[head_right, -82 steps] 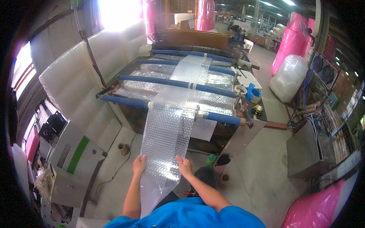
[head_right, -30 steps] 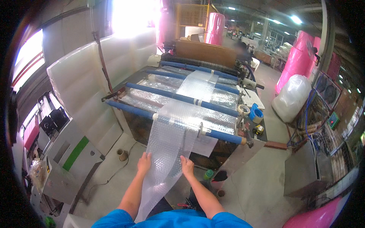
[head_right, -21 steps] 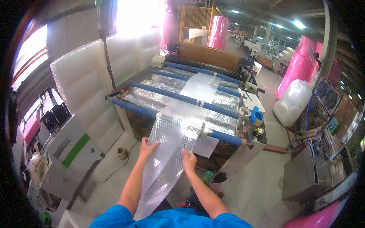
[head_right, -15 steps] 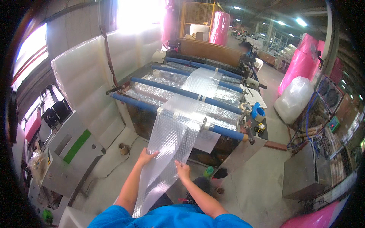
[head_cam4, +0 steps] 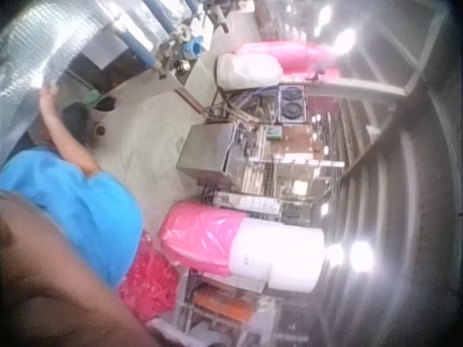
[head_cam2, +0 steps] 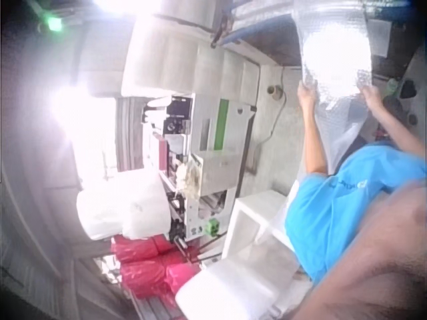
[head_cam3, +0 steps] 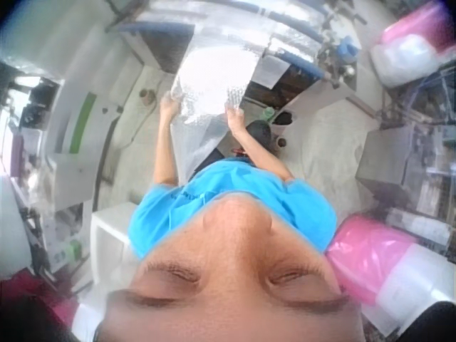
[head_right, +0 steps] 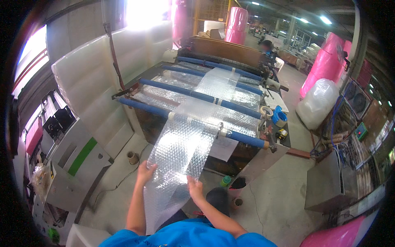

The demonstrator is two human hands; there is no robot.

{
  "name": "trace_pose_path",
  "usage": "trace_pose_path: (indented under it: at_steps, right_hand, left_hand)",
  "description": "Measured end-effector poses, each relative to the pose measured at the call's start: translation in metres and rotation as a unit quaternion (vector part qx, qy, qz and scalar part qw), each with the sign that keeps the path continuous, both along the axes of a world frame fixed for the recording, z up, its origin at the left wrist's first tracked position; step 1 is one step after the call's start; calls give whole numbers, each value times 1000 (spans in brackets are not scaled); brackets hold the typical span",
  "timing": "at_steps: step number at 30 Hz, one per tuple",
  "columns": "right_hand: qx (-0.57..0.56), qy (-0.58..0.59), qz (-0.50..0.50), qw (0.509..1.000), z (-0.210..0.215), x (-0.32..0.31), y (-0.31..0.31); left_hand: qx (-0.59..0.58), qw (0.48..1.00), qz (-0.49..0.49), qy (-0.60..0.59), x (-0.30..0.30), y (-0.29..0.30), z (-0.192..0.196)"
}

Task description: The person handles a long sheet of bubble wrap, pulling it from a roll and smoothing it out with both hands. They repeatedly adjust and align the bubble wrap as it feeds through a machine with rollers.

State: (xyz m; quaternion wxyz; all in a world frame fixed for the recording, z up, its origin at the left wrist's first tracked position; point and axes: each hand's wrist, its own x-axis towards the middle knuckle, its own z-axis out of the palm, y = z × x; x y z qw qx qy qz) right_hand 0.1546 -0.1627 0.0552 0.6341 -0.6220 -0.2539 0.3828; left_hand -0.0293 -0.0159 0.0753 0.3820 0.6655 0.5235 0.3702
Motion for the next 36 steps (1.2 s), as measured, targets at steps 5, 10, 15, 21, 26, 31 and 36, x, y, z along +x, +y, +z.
trace_pose_path:
  at_steps: [5,10,15,21,26,31,36]
  right_hand:
    - [-32,66,-11,997,-57,37,20]
    - [-60,-188,7,980,-78,49,21]
    - [-77,-237,-18,968,-79,47,25]
    - [-103,-261,-6,960,-88,54,27]
    - [-97,-238,0,966,-88,54,28]
    - [-49,-247,-24,967,-95,53,30]
    - [-47,-249,-23,967,-97,53,29]
  left_hand:
    - [-66,994,3,82,43,16,-53]
    - [-57,992,9,108,53,23,-61]
    - [-40,993,37,109,58,14,-53]
    - [-77,993,14,83,58,19,-61]
    - [-74,992,21,96,59,20,-59]
    - [-88,992,5,95,58,24,-64]
    - [-87,993,7,78,58,24,-67]
